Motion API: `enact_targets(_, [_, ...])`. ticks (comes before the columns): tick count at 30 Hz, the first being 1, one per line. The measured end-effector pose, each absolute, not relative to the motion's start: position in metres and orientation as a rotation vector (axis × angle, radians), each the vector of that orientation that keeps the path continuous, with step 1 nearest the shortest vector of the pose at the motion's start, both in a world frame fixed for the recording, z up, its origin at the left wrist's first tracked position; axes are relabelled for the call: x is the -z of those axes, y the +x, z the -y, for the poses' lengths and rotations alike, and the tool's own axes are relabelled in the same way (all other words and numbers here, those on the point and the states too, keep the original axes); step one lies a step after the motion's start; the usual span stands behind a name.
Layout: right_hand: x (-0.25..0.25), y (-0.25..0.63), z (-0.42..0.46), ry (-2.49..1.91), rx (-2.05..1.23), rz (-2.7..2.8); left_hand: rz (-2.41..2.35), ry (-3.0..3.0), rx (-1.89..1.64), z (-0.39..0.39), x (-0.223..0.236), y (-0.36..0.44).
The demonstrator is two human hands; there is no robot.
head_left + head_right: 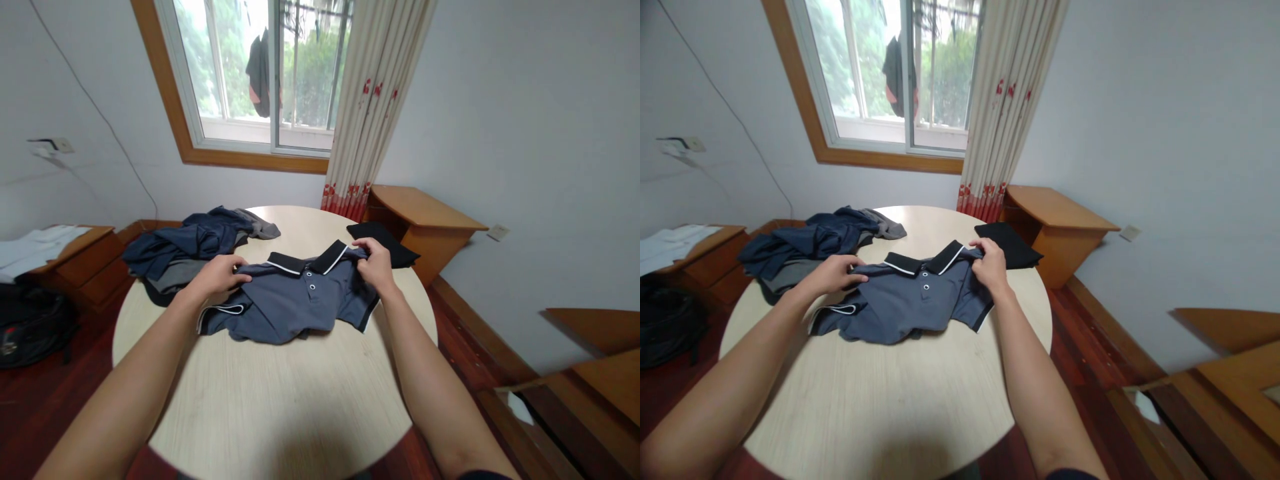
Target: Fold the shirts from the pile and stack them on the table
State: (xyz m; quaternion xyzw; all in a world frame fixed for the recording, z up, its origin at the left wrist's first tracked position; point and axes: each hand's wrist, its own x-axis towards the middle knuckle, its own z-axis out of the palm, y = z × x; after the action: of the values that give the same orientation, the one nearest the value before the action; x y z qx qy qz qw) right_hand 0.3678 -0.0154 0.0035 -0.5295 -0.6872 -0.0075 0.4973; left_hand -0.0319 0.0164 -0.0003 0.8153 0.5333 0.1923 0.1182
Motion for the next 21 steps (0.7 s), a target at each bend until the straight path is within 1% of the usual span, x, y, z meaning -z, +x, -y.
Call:
enact_targets(2, [-0.003, 0.372, 0.015, -1.339, 0.090, 1.632, -1.670, 2.422, -0.550, -0.017, 0.001, -0.035])
enact_targets(6, [-0.002, 0.380, 0.014, -1.502, 0.155, 1.596, -1.875, 2.457, -0.743, -0.008, -0.007, -0.031])
enact_targets(10, [0.000, 0.385, 0.013, -1.637, 0.167, 1.568, -2.122, 2.319, -0.917, 0.003, -0.020, -0.024])
enact_targets(14, [-0.001, 0.384, 0.012, -1.777, 0.247, 1.533, -2.232, 2.121, -1.039, 0.005, -0.022, -0.022])
enact_targets(18, [-0.007, 0.380, 0.015, -1.873, 0.298, 1.352, -2.205, 1.962, -1.103, 0.001, -0.013, -0.017])
enact_targets(21, [-0.013, 0.377, 0.020, -1.794, 0.105, 1.161, -1.954, 1.840, -1.274, 0.002, -0.014, -0.008])
